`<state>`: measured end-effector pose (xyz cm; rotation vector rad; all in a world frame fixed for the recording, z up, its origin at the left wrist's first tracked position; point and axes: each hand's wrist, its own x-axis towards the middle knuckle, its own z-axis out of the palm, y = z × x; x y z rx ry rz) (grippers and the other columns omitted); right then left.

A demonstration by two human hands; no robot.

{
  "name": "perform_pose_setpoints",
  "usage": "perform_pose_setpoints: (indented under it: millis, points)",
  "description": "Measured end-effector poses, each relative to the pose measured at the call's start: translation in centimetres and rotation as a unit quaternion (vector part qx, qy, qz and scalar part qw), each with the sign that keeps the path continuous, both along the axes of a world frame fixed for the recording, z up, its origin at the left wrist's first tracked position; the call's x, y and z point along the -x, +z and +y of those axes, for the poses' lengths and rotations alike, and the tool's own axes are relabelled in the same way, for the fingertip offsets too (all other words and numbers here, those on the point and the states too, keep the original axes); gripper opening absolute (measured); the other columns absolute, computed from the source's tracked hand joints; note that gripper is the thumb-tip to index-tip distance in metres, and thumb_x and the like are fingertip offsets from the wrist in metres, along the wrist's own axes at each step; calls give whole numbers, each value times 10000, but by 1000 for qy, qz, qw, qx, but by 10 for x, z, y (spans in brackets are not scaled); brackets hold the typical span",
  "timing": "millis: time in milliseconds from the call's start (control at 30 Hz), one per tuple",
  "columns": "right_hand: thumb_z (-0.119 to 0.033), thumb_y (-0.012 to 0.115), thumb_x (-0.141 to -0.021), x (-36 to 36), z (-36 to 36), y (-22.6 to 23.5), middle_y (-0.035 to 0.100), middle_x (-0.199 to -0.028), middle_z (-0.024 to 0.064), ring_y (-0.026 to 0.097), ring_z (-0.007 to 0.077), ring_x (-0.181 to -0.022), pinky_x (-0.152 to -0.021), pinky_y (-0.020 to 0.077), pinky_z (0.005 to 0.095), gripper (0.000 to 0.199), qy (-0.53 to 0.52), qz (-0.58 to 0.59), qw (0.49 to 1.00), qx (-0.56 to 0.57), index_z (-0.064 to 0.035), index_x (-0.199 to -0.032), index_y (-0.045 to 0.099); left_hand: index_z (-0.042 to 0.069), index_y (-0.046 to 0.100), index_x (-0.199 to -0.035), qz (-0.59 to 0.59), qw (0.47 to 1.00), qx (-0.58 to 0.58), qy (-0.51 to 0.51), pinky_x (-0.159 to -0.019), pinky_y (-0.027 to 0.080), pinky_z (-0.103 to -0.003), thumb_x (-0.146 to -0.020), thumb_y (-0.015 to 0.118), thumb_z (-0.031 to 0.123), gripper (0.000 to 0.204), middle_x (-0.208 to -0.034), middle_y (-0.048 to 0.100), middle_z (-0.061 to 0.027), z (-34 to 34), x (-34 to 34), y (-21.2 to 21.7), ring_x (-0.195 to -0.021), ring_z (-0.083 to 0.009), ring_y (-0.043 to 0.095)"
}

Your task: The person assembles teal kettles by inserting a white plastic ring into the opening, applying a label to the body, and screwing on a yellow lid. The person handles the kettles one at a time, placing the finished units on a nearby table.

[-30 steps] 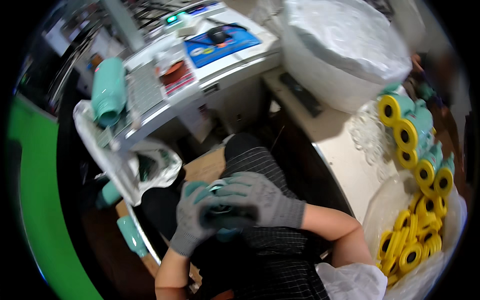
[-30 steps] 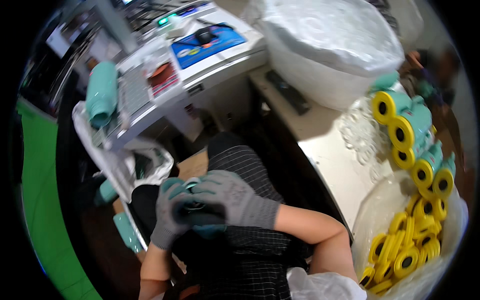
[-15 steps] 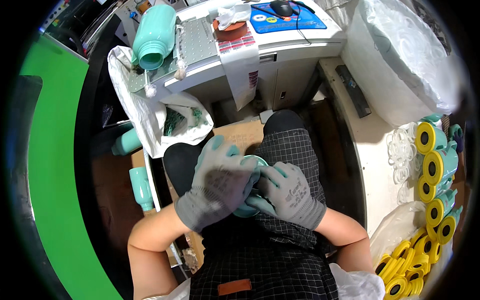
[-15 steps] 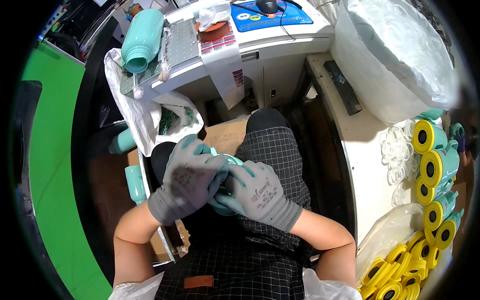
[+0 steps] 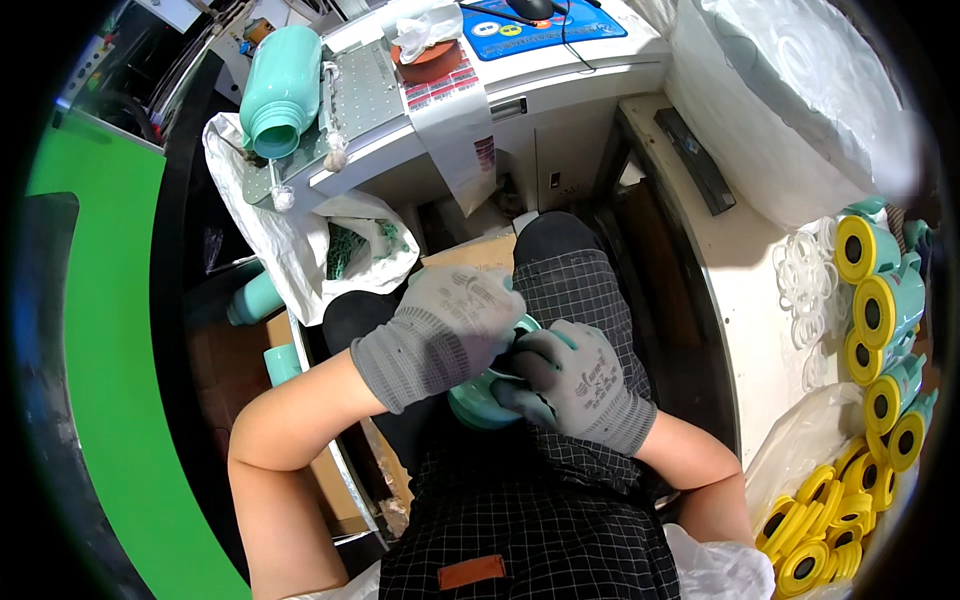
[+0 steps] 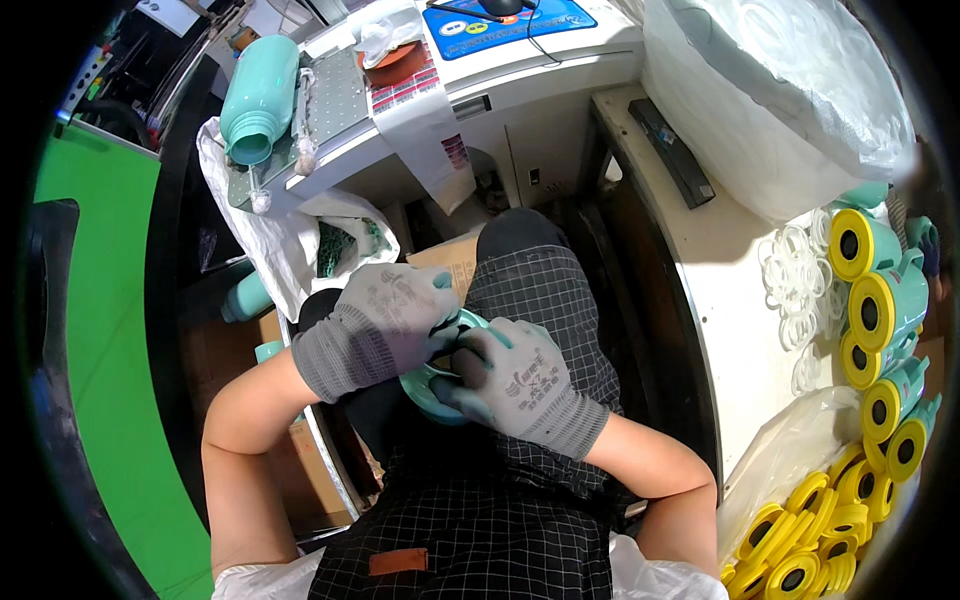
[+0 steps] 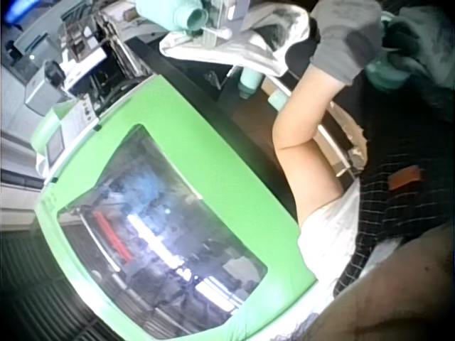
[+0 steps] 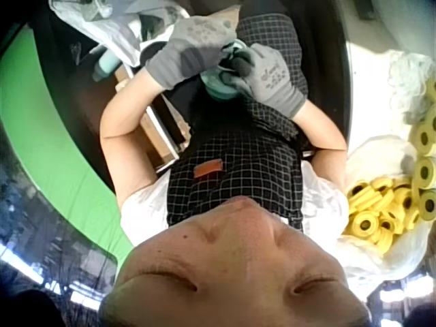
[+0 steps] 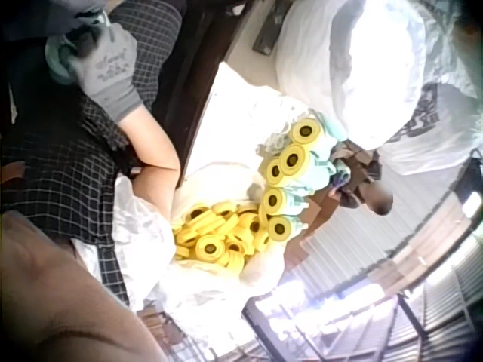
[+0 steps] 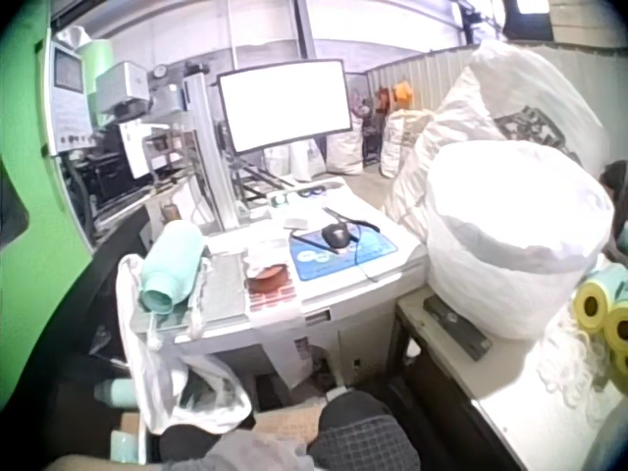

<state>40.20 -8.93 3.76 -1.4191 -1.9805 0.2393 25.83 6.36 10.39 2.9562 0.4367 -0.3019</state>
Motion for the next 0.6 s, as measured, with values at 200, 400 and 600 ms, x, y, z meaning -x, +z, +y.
perform_pose_setpoints:
  millis: [200,400,600]
  points:
    - [-355,768,-859,-11,-6,-6,647,-1091,72,638,242,-888,-735,521,389,304,-49,33,997,47,-104,-1030,758,94,669,-1031,-105,950,275,104,-759,573,-345,-821,762,179,246,-878,660,-35,29,-24,-17,-770,-219,678]
    - [-205,772,-840,-22,8,-4,673,-1179,142,683,321,-1004,-888,554,415,420,-42,227,972,-48,-36,-1213,679,-66,272,-1562,-339,654,394,550,-999,495,-350,-850,838,236,958,-1380,601,-154,165,-12,-188,-1248,-203,561]
    - [-94,587,-1034,-62,51,-32,667,-940,7,531,24,-730,-657,451,201,210,-223,567,787,100,-3,-1199,681,-75,561,-1381,-361,658,526,400,-1026,483,-353,-846,833,253,684,-1246,679,-146,212,-21,-216,-1139,-225,635]
